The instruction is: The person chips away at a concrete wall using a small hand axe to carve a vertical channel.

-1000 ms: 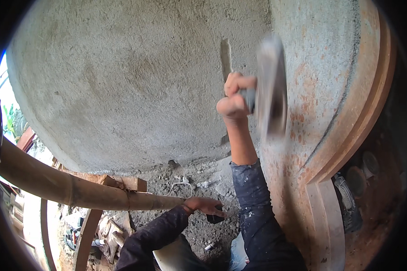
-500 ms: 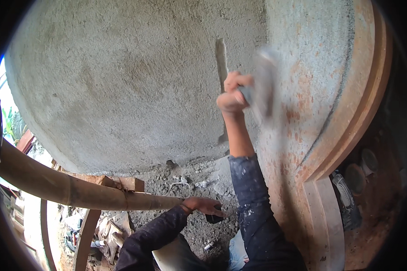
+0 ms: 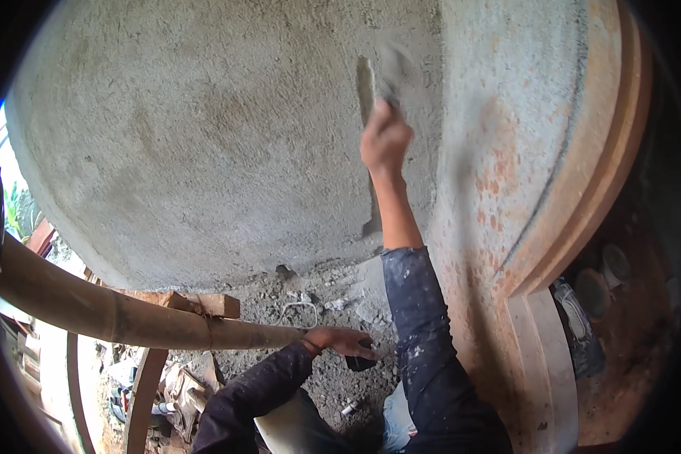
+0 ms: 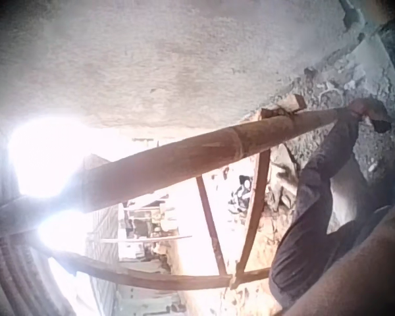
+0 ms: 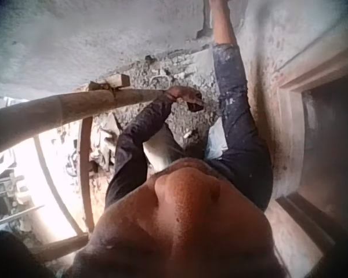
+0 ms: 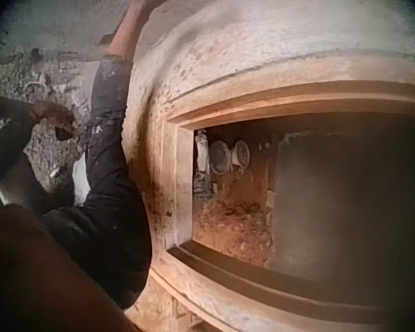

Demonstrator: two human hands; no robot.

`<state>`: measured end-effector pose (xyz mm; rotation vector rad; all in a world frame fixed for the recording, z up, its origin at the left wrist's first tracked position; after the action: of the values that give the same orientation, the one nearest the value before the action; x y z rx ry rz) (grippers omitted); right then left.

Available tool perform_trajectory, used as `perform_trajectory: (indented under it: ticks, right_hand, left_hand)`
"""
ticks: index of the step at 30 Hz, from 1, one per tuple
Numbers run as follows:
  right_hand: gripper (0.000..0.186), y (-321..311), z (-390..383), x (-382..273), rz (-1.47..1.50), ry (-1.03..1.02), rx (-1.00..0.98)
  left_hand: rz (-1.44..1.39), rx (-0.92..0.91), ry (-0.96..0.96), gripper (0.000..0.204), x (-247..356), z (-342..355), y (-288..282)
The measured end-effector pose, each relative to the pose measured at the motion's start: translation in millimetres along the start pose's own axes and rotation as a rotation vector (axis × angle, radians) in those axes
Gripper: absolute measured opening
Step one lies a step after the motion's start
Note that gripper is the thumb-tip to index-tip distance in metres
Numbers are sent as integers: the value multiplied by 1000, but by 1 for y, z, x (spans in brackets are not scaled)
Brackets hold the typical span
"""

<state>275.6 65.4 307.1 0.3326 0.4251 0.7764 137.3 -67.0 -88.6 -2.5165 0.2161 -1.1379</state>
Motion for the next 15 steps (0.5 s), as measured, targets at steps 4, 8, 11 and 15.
perform_trajectory:
  ticks: [4, 8, 11, 15]
  right_hand:
    - [53, 11, -16, 35, -217, 547, -427]
    - [57, -35, 55, -53, 432, 287, -20]
    - [57, -39, 35, -44, 441, -64, 88]
    - [56, 24, -30, 43, -241, 622, -558]
  left_hand:
    - [103, -16, -81, 73, 9, -9, 1]
    - [133, 133, 2, 60, -5, 2, -10]
    - [78, -102, -106, 73, -11, 5, 8]
    - [156, 12, -119, 66, -11, 6, 5]
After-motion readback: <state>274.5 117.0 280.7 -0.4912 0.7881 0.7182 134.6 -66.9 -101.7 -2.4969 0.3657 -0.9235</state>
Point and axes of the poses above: each hand's wrist, its own z-axis towards the middle knuckle, its own y-axis out of the palm, x = y × z, the point moved 10 cm from there along z, towards the middle knuckle, and after that the axes turned 2 degrees about -y, right-handed, at the moved point
